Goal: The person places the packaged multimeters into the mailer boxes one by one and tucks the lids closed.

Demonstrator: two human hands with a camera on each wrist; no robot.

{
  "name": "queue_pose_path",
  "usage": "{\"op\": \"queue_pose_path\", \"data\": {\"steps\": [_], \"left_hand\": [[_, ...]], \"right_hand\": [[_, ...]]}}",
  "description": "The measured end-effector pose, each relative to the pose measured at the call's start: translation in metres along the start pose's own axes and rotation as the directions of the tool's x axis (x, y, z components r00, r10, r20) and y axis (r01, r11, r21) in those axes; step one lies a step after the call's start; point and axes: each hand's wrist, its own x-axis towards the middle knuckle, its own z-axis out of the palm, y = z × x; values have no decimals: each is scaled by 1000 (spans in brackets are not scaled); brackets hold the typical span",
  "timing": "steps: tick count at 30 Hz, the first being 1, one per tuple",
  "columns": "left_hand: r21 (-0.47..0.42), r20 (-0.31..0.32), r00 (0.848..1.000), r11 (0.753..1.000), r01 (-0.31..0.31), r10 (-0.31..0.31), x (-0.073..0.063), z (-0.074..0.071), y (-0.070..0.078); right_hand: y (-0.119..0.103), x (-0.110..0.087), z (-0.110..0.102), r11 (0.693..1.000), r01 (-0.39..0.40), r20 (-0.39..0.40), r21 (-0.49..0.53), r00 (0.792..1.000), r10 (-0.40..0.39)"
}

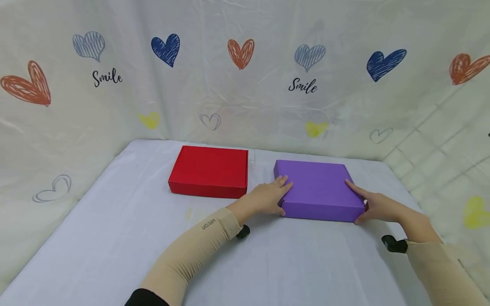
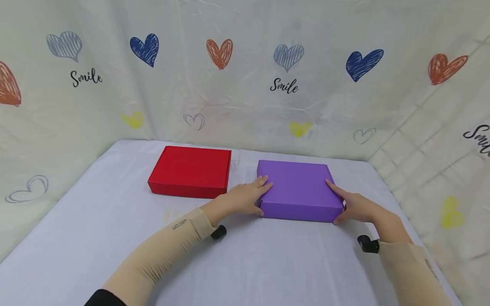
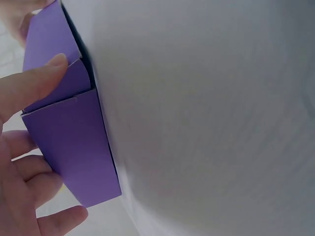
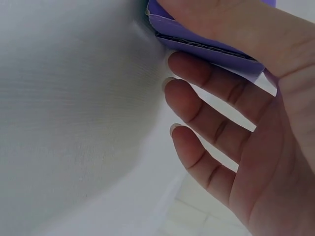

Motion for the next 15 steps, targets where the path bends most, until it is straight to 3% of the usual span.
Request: {"op": "queue_pose_path", "data": {"steps": [15], "left_hand": [[78, -16, 1000, 997, 26, -25, 4, -2, 3]], "right_hand": [[0, 1, 3, 995, 60, -66, -79, 996, -65]]}}
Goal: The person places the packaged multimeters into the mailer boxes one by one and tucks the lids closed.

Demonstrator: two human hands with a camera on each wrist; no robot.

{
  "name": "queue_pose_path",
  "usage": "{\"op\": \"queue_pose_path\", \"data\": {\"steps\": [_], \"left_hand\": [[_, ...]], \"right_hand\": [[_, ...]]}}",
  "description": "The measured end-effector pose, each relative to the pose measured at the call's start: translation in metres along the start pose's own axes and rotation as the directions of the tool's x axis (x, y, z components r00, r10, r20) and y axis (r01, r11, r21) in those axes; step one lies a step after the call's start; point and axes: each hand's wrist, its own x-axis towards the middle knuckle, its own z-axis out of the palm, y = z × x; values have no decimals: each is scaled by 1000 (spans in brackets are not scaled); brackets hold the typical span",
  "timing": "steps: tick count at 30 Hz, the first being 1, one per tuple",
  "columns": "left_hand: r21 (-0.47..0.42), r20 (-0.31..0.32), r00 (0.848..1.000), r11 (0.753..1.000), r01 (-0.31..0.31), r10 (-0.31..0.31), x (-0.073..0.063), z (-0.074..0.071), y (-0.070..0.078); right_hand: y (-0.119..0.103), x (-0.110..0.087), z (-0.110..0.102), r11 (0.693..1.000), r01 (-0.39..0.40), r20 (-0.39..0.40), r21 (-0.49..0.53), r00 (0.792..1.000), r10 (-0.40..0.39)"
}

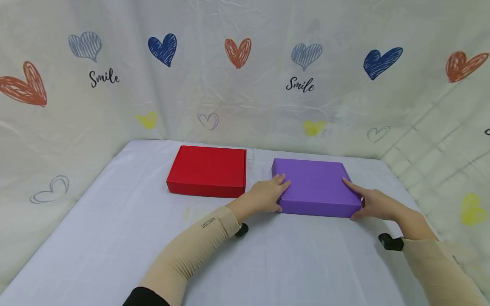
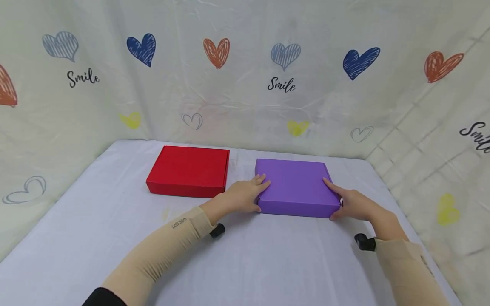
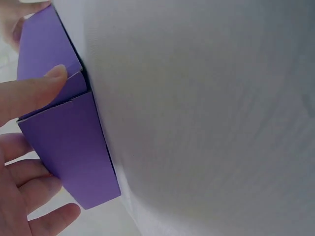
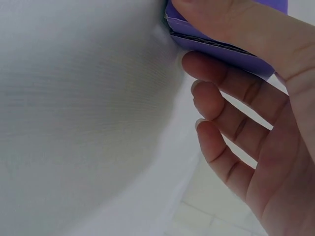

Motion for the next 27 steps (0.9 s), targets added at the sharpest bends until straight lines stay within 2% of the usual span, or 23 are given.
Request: {"op": "queue_pose_path", "data": {"steps": [11, 16, 21, 27], "left_hand": [[13, -14, 999, 999, 31, -31, 1, -4, -7], [15, -24, 996, 996, 84, -83, 2, -5, -17], [-8, -21, 996, 996, 91, -91, 1, -6, -23], [-62, -32, 992, 990, 124, -126, 3, -7, -29]], "right_hand": [[-2, 11, 3, 998, 39, -84, -55, 996, -44], [-7, 26, 3, 998, 38, -78, -52, 996, -42], [-10, 38, 1, 999, 31, -65, -31, 997, -33], [-13, 39, 0, 999, 15, -35, 41, 999, -14]]}}
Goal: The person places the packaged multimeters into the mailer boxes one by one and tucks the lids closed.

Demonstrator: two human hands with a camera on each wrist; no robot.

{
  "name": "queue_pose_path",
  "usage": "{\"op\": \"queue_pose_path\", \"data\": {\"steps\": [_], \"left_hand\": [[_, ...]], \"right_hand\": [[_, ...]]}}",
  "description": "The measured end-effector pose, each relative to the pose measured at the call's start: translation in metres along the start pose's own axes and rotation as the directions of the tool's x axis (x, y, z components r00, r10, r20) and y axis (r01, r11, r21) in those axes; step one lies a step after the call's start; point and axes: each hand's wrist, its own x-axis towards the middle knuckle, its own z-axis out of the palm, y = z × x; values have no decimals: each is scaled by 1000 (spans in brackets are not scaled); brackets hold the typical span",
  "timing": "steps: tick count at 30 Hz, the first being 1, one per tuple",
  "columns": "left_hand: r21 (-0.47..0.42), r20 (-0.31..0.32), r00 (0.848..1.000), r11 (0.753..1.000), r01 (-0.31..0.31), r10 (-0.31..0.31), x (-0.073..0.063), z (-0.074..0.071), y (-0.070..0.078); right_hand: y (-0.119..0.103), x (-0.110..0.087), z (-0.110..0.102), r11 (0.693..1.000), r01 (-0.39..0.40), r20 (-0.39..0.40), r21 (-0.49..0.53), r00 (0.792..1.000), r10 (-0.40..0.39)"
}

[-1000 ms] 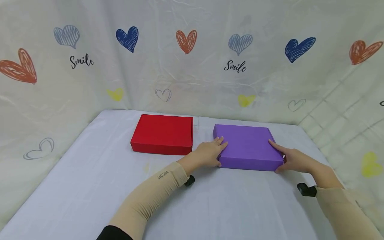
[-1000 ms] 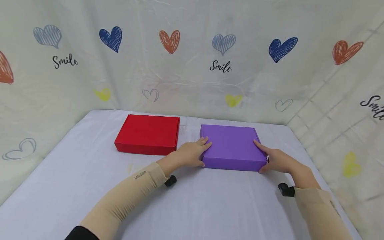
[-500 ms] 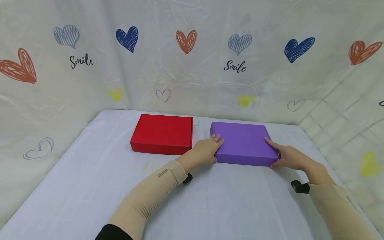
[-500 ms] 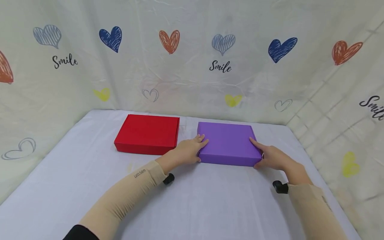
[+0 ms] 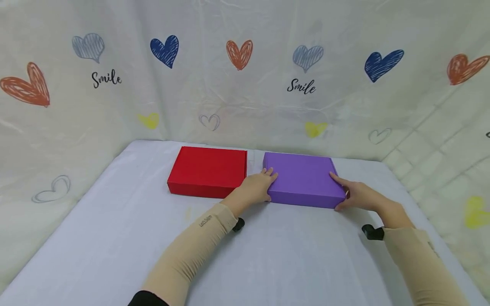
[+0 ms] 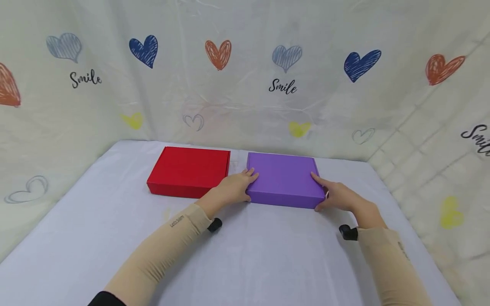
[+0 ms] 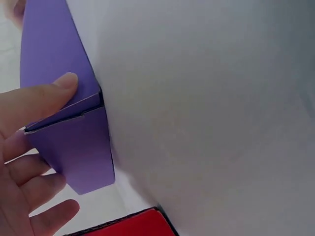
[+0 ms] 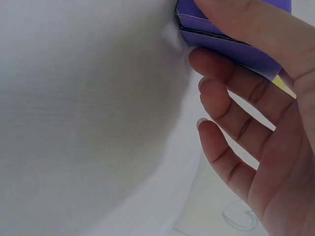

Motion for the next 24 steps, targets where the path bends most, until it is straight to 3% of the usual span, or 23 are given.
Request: {"op": "queue_pose_path", "data": {"steps": [16, 24], "left_hand": [[-30, -27, 1000, 1000, -4, 3, 3, 2, 0], [-47, -33, 999, 999, -9, 8, -2, 2, 0]], "right_hand": [[0, 4, 1, 998, -22, -21, 57, 999, 23], [-1, 6, 2, 1000, -17, -25, 25, 1000, 18]]}}
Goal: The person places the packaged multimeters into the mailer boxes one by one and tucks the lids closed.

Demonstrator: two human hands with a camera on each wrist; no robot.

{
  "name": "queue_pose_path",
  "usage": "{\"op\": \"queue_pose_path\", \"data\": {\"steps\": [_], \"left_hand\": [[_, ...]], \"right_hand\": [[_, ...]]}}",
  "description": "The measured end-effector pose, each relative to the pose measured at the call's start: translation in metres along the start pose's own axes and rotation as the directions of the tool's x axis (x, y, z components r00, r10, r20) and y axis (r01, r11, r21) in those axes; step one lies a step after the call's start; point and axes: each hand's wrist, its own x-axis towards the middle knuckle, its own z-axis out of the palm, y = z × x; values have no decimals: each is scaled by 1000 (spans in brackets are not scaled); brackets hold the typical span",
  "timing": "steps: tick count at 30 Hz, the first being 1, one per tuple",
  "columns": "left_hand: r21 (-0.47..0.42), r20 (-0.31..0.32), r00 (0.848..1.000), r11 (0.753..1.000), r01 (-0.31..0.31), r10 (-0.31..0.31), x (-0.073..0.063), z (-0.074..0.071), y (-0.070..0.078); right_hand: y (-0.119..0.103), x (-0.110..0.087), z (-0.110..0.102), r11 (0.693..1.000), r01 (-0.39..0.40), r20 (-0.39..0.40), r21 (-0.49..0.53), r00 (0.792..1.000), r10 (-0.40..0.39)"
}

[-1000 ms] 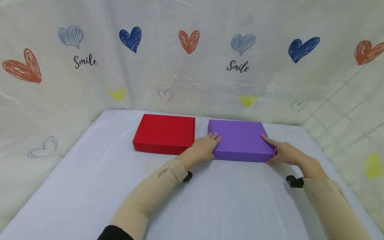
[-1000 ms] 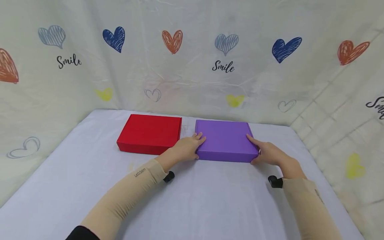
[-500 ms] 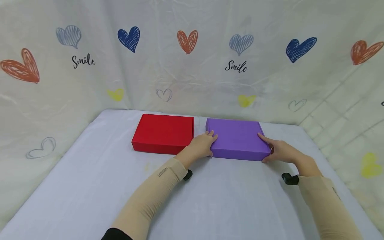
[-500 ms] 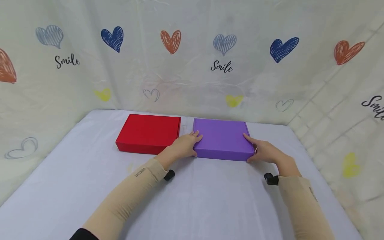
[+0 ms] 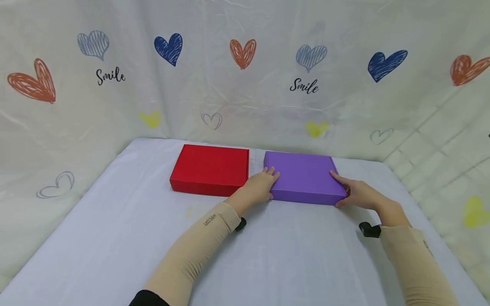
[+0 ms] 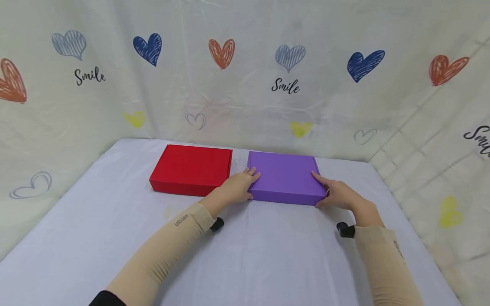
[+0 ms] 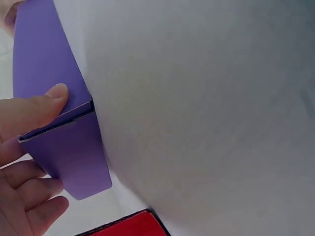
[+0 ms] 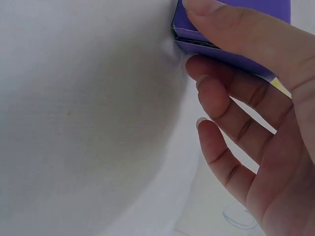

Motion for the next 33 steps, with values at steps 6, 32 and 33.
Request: {"op": "queue_pose_path", "data": {"steps": [6, 32, 33], "left_hand": [[-11, 8, 1000, 1000, 8, -8, -1, -1, -1], [-191, 13, 998, 979, 68, -67, 0, 7, -8], [-175, 14, 998, 982, 68, -67, 0, 6, -7]], "right_hand": [[-1, -3, 1, 1000, 14, -8, -3, 1000, -14], [-4, 0, 3, 999, -18, 11, -42, 1000, 19], [-4, 0, 3, 999, -17, 7, -45, 1000, 18]]}}
